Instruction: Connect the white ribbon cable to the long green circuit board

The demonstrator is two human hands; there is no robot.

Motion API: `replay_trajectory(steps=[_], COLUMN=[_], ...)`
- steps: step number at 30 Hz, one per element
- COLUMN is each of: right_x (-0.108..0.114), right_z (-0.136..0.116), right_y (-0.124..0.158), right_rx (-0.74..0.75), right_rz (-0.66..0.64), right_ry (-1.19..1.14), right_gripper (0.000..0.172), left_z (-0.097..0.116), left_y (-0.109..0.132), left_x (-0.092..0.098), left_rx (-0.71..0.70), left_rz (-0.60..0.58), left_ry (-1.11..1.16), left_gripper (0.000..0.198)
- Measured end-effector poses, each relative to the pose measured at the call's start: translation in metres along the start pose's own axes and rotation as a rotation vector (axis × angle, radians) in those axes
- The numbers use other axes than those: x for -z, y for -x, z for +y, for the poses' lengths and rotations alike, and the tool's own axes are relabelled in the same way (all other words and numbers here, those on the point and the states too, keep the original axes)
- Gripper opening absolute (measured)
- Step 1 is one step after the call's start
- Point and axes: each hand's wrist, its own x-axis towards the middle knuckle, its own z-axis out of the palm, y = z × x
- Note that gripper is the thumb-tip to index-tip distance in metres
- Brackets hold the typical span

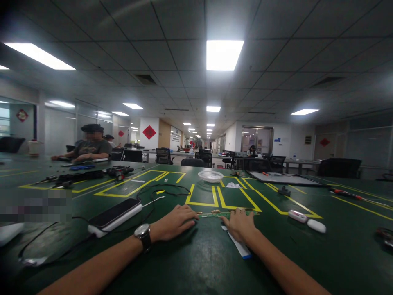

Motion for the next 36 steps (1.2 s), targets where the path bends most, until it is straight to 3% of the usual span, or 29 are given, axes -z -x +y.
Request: replay_trajectory(steps=[4,10,16,23,30,33,36], right_x=[0.003,0.013,0.009,0.014,0.032,0.037,0.041], right_z=[0.008,0.021,0.018,0.017,-0.017,-0.022,-0.01], right_y=[0.001,-0.004,-0.004,-0.002,0.017,0.016,0.011], right_rx=[0.0,0.063,0.082,0.419,0.701,0.674,0.475], right_rz=[-0.05,-0.053,-0.036,-0.065,-0.094,-0.009,0.114], right_ry=[-0.059,-0.14,-0.109,-0.379,-0.592,-0.547,-0.388], right_gripper=[0.08,0.068,0.069,0.063,0.038,0.034,0.032], left_z=[0.0,0.0,0.002,-0.003,-0.001,-0.002,0.001], left_y=[0.0,0.001,0.0,0.0,0.0,0.0,0.001], left_x=[0.0,0.0,0.003,-0.001,-0.004,-0.006,-0.007], left_rx=[0.004,0.01,0.027,0.045,0.008,-0.03,-0.062], left_rz=[-0.019,-0.017,0.023,0.042,-0.031,-0.061,-0.073], left_ry=[-0.004,0.004,0.009,0.01,0.02,0.032,0.034], left_gripper=[0.026,0.026,0.025,0.025,0.028,0.032,0.037])
